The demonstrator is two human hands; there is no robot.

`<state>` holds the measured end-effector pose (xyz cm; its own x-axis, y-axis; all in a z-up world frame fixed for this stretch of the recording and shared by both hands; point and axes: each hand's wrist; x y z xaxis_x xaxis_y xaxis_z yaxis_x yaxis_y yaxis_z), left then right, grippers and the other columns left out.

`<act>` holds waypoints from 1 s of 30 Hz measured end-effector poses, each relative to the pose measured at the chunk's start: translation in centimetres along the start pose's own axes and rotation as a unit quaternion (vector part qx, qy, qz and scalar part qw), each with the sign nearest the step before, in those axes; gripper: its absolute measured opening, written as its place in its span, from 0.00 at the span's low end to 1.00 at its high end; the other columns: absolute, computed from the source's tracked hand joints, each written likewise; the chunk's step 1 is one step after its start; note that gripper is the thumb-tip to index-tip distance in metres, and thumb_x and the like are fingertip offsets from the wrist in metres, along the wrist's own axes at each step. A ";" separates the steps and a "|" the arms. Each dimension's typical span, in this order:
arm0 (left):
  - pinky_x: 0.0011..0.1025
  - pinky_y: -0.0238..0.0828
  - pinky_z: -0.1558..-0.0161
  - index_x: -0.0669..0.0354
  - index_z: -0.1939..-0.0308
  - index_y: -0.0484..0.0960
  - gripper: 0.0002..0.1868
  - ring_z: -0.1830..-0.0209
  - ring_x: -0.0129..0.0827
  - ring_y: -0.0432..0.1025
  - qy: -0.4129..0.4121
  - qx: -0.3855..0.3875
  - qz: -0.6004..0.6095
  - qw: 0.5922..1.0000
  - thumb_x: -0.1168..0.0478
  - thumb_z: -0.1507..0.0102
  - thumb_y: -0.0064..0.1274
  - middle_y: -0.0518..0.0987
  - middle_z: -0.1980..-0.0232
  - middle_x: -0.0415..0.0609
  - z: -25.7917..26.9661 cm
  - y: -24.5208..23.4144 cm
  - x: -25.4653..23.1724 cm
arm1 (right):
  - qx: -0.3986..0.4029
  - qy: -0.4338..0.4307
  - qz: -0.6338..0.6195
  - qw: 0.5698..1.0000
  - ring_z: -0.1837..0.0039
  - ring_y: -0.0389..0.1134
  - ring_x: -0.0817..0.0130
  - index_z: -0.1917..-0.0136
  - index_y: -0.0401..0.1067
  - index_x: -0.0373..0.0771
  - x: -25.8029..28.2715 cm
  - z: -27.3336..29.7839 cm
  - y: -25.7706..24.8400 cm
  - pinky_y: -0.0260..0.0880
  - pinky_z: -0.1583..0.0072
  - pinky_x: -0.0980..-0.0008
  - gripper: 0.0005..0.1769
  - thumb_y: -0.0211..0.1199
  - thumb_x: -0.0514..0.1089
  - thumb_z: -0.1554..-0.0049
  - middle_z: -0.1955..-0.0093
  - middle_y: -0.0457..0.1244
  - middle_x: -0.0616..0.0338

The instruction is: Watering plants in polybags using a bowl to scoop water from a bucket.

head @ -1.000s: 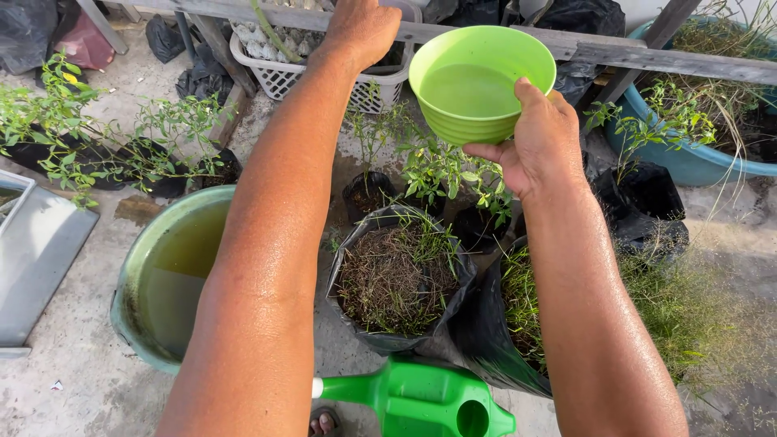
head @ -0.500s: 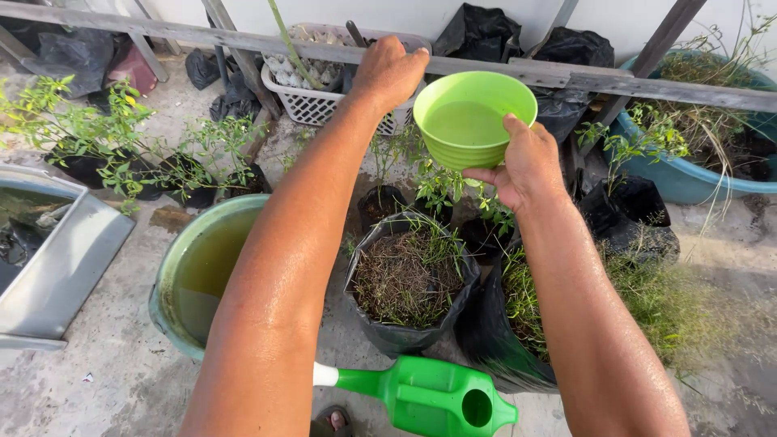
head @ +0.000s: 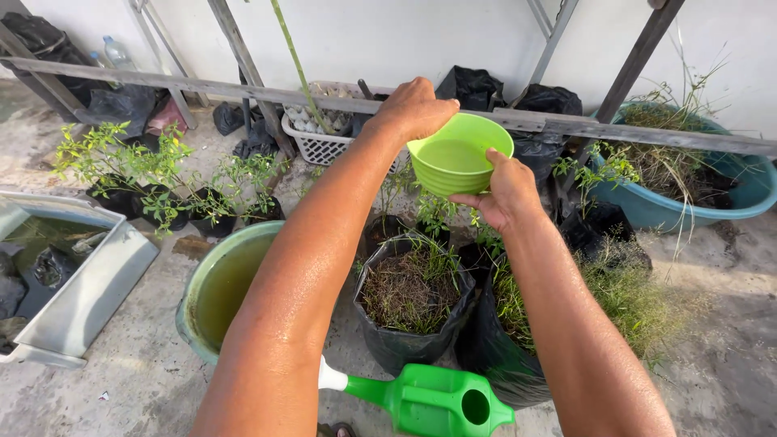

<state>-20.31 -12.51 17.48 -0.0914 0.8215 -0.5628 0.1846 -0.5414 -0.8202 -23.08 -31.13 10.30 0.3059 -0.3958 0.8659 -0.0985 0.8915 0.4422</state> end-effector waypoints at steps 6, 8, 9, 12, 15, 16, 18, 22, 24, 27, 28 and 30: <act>0.48 0.79 0.53 0.70 0.60 0.84 0.27 0.53 0.49 0.83 -0.003 0.045 -0.015 0.999 0.45 0.44 0.54 0.85 0.54 0.64 2.3 -0.4 -1.9 | -0.005 0.012 0.008 1.000 0.34 0.69 0.40 0.27 0.51 0.30 0.1 1.7 0.4 0.81 0.44 0.36 0.27 0.45 0.47 0.33 0.30 0.56 0.39; 0.46 0.79 0.53 0.72 0.58 0.82 0.28 0.51 0.50 0.81 0.035 0.043 -0.020 0.998 0.47 0.48 0.58 0.83 0.52 0.66 2.4 0.2 -1.9 | 0.006 0.006 0.024 1.000 0.35 0.69 0.41 0.27 0.52 0.31 0.2 2.1 0.2 0.80 0.45 0.36 0.27 0.45 0.48 0.34 0.30 0.57 0.39; 0.46 0.79 0.53 0.72 0.58 0.82 0.28 0.51 0.50 0.81 0.037 0.041 -0.021 0.998 0.47 0.48 0.58 0.83 0.52 0.66 3.0 0.2 -1.9 | 0.007 0.003 0.023 1.000 0.35 0.69 0.41 0.27 0.52 0.31 0.2 2.3 0.3 0.80 0.45 0.36 0.27 0.45 0.48 0.34 0.30 0.57 0.39; 0.43 0.79 0.48 0.71 0.53 0.85 0.29 0.48 0.51 0.81 0.044 0.083 -0.034 0.995 0.50 0.49 0.58 0.83 0.49 0.68 4.8 0.8 -2.5 | -0.006 0.003 0.026 1.000 0.35 0.70 0.42 0.29 0.54 0.33 0.2 3.2 -0.1 0.81 0.45 0.38 0.24 0.45 0.48 0.33 0.31 0.58 0.40; 0.42 0.78 0.47 0.68 0.52 0.87 0.29 0.47 0.47 0.81 0.058 0.107 -0.052 0.991 0.50 0.50 0.57 0.84 0.47 0.64 7.0 1.0 -3.2 | -0.001 -0.005 0.041 0.999 0.37 0.70 0.47 0.32 0.58 0.37 -0.3 4.4 -0.7 0.79 0.48 0.37 0.21 0.47 0.48 0.34 0.32 0.60 0.45; 0.42 0.77 0.47 0.66 0.52 0.86 0.28 0.47 0.48 0.80 0.043 0.109 -0.061 0.991 0.52 0.50 0.57 0.83 0.46 0.63 7.9 1.1 -3.6 | -0.002 0.002 0.037 0.999 0.37 0.70 0.47 0.33 0.58 0.38 -0.6 4.8 -0.9 0.80 0.47 0.38 0.20 0.47 0.49 0.34 0.33 0.61 0.45; 0.43 0.77 0.47 0.64 0.51 0.85 0.27 0.47 0.50 0.79 0.031 0.111 -0.069 0.991 0.53 0.50 0.56 0.82 0.46 0.62 9.5 1.4 -4.0 | -0.003 0.006 0.033 0.999 0.38 0.70 0.48 0.34 0.59 0.39 -1.1 6.0 -1.1 0.80 0.47 0.39 0.19 0.47 0.49 0.34 0.34 0.62 0.46; 0.43 0.79 0.48 0.69 0.56 0.85 0.23 0.50 0.52 0.81 0.013 0.121 -0.078 0.989 0.60 0.51 0.54 0.84 0.50 0.64 11.5 3.4 -3.8 | 0.009 0.013 0.040 0.999 0.38 0.70 0.49 0.33 0.59 0.40 -2.2 8.7 -1.7 0.80 0.48 0.41 0.19 0.46 0.49 0.34 0.35 0.63 0.47; 0.44 0.78 0.48 0.69 0.57 0.86 0.21 0.50 0.54 0.81 0.015 0.122 -0.092 0.988 0.60 0.51 0.54 0.84 0.51 0.65 12.3 4.5 -3.4 | 0.012 0.019 0.040 0.999 0.38 0.71 0.51 0.33 0.60 0.41 -2.8 9.8 -2.0 0.81 0.49 0.43 0.19 0.45 0.50 0.34 0.35 0.63 0.49; 0.45 0.79 0.49 0.69 0.60 0.86 0.19 0.52 0.54 0.81 0.022 0.134 -0.086 0.987 0.62 0.51 0.53 0.85 0.53 0.65 13.7 5.5 -2.8 | 0.022 0.018 0.032 0.999 0.40 0.71 0.53 0.33 0.60 0.42 -3.6 11.3 -2.3 0.82 0.50 0.46 0.19 0.43 0.49 0.34 0.36 0.63 0.49; 0.46 0.79 0.50 0.69 0.59 0.85 0.19 0.52 0.56 0.81 0.021 0.129 -0.082 0.988 0.62 0.51 0.54 0.84 0.53 0.65 14.2 5.8 -2.7 | 0.017 0.023 0.033 0.999 0.41 0.71 0.53 0.33 0.59 0.41 -3.9 11.7 -2.4 0.81 0.51 0.46 0.19 0.44 0.49 0.33 0.36 0.64 0.48; 0.47 0.78 0.50 0.69 0.59 0.84 0.19 0.51 0.57 0.80 0.021 0.125 -0.078 0.989 0.62 0.51 0.54 0.84 0.53 0.65 15.0 6.3 -2.5 | 0.011 0.027 0.034 0.999 0.43 0.71 0.53 0.32 0.59 0.40 -4.4 12.3 -2.6 0.80 0.52 0.47 0.19 0.44 0.49 0.33 0.37 0.64 0.47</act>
<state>-33.57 -20.68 12.17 -0.0586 0.9020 -0.4278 -0.0777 -0.4313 -0.8988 -35.77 -34.47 8.22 0.3479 -0.3211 0.8808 -0.1414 0.9108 0.3879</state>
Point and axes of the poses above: each hand's wrist, its own z-axis away from the middle knuckle, its own y-axis out of the palm, x = y × z
